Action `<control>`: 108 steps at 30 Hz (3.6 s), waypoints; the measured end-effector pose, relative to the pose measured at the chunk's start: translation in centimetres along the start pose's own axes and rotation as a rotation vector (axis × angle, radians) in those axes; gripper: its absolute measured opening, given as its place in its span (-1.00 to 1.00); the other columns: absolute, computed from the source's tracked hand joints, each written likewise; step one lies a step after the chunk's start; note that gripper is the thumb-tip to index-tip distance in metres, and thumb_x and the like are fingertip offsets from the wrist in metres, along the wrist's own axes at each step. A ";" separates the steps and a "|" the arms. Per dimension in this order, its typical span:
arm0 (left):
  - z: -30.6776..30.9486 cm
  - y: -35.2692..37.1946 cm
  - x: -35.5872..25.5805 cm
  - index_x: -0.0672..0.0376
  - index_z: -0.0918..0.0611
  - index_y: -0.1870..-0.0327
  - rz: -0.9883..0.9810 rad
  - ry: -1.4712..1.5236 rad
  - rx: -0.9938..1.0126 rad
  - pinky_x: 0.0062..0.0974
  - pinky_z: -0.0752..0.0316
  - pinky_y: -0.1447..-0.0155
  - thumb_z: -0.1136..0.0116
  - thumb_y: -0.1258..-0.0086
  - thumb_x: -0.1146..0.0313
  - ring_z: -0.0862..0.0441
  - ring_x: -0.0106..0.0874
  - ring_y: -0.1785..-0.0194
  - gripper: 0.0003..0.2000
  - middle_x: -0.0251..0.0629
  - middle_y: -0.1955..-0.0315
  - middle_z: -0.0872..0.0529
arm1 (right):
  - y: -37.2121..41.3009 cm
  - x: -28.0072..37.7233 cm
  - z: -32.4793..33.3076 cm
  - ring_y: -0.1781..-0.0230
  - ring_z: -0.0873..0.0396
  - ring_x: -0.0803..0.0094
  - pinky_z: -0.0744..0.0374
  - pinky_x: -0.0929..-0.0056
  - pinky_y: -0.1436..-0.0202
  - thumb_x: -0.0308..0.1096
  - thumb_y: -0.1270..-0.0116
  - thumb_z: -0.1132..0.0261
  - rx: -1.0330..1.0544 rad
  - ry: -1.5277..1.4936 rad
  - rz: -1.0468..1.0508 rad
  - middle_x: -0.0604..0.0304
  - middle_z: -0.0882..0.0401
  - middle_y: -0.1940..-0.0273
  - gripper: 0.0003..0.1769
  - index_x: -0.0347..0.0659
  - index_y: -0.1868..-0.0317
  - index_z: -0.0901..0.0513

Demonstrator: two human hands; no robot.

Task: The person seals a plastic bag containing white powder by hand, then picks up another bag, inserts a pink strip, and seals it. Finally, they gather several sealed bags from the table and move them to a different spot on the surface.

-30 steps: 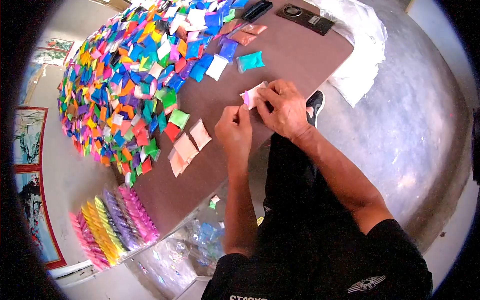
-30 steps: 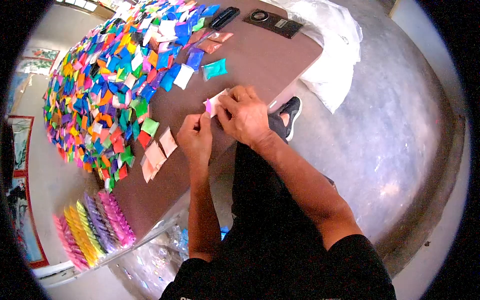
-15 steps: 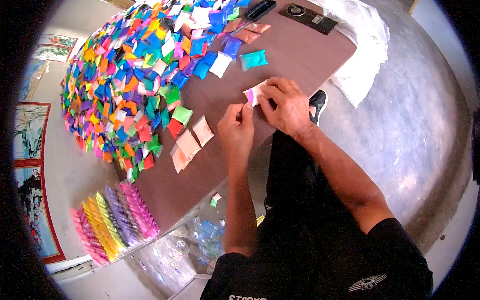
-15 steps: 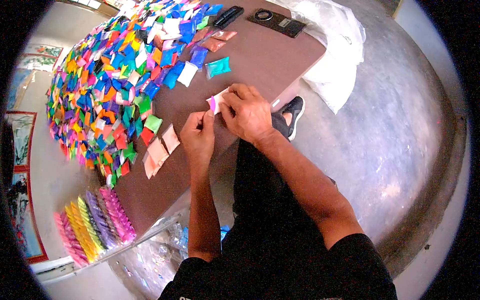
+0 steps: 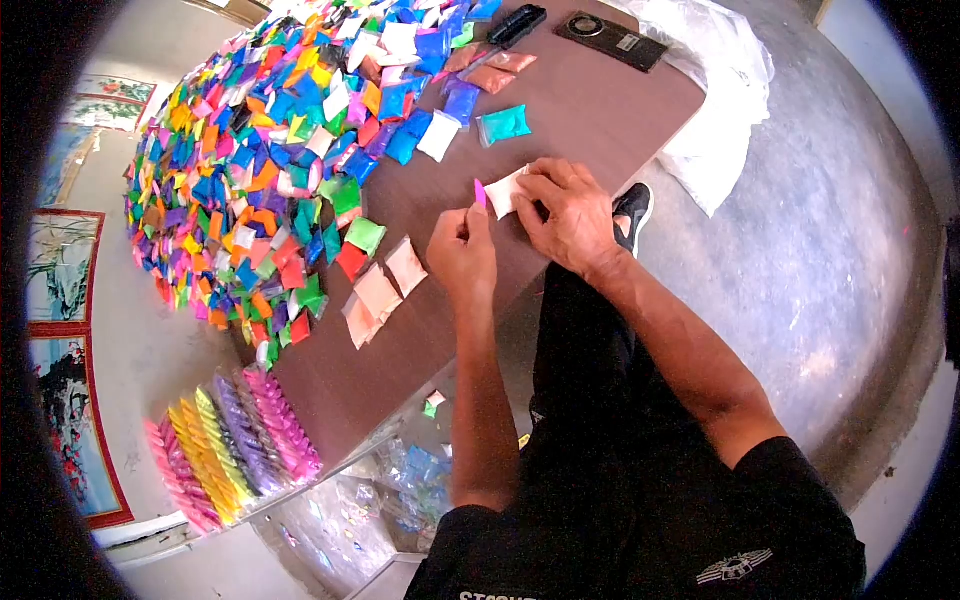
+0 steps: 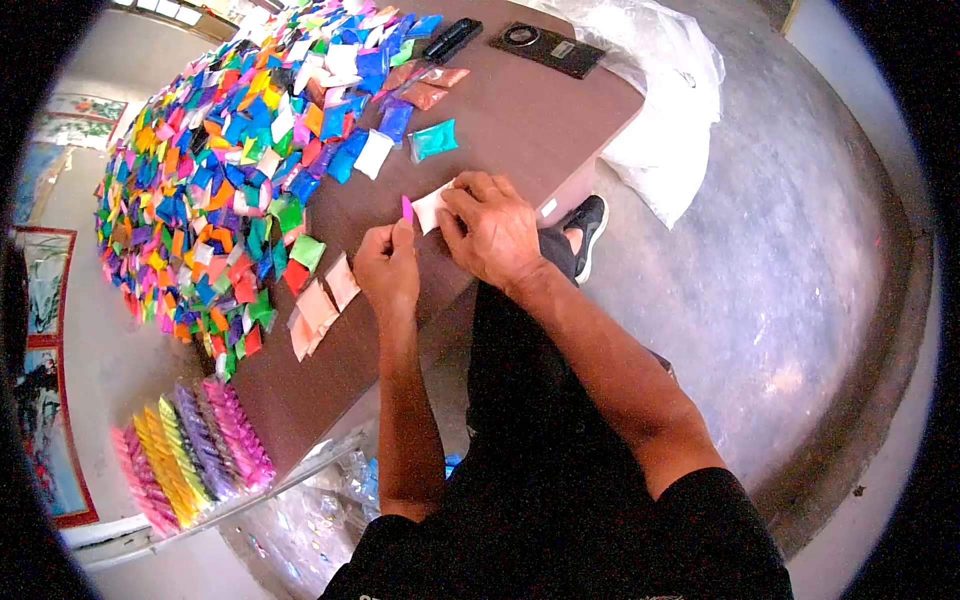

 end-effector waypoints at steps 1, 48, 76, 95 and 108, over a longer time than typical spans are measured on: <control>0.0 0.3 0.6 0.31 -0.68 0.33 0.033 0.120 -0.013 -0.45 -0.50 0.23 -0.35 -0.46 0.33 -0.56 -0.51 0.41 -0.78 -0.29 0.51 -0.66 | 0.0 -0.1 0.0 0.07 -0.67 0.06 -0.68 0.15 0.01 -0.32 -0.25 -0.45 -0.001 0.000 -0.001 0.09 -0.69 0.07 -0.83 -0.20 0.19 -0.76; 0.2 1.5 -1.2 0.31 -0.68 0.31 0.051 0.259 -0.020 -0.43 -0.48 0.27 -0.34 -0.47 0.33 -0.53 -0.56 0.42 -0.78 -0.32 0.52 -0.66 | 0.2 -0.1 -0.1 0.04 -0.66 0.09 -0.69 0.14 -0.01 -0.33 -0.27 -0.45 0.020 0.000 -0.011 0.10 -0.69 0.03 -0.83 -0.19 0.17 -0.75; -0.2 0.9 -3.0 0.33 -0.62 0.35 -0.087 0.110 -0.015 -0.36 -0.51 0.31 -0.33 -0.46 0.40 -0.60 -0.43 0.47 -0.79 -0.17 0.53 -0.67 | 0.0 0.0 -0.1 0.06 -0.68 0.02 -0.68 0.14 -0.02 -0.28 -0.19 -0.52 0.036 0.000 0.002 0.06 -0.71 0.02 -0.72 -0.23 0.14 -0.74; -0.6 1.0 -3.3 0.29 -0.67 0.32 -0.173 0.159 -0.039 -0.38 -0.52 0.31 -0.35 -0.45 0.39 -0.60 -0.46 0.49 -0.83 -0.19 0.55 -0.68 | 0.0 -0.2 0.1 0.08 -0.67 0.05 -0.68 0.15 0.02 -0.33 -0.09 -0.52 0.035 -0.037 0.013 0.10 -0.70 0.04 -0.68 -0.19 0.12 -0.74; 0.3 0.8 -1.7 0.30 -0.67 0.33 -0.054 0.131 -0.164 -0.38 -0.53 0.28 -0.35 -0.44 0.40 -0.61 -0.47 0.45 -0.83 -0.22 0.51 -0.71 | 0.2 0.0 -0.1 0.03 -0.65 0.06 -0.67 0.15 -0.04 -0.30 -0.15 -0.50 0.048 -0.022 0.007 0.06 -0.67 0.05 -0.72 -0.21 0.14 -0.73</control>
Point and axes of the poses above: each hand's wrist, its own y-axis away from the middle knuckle, its own z-axis out of the back of the hand, x = y × z, the point moved 9 cm from there along -y, towards the middle knuckle
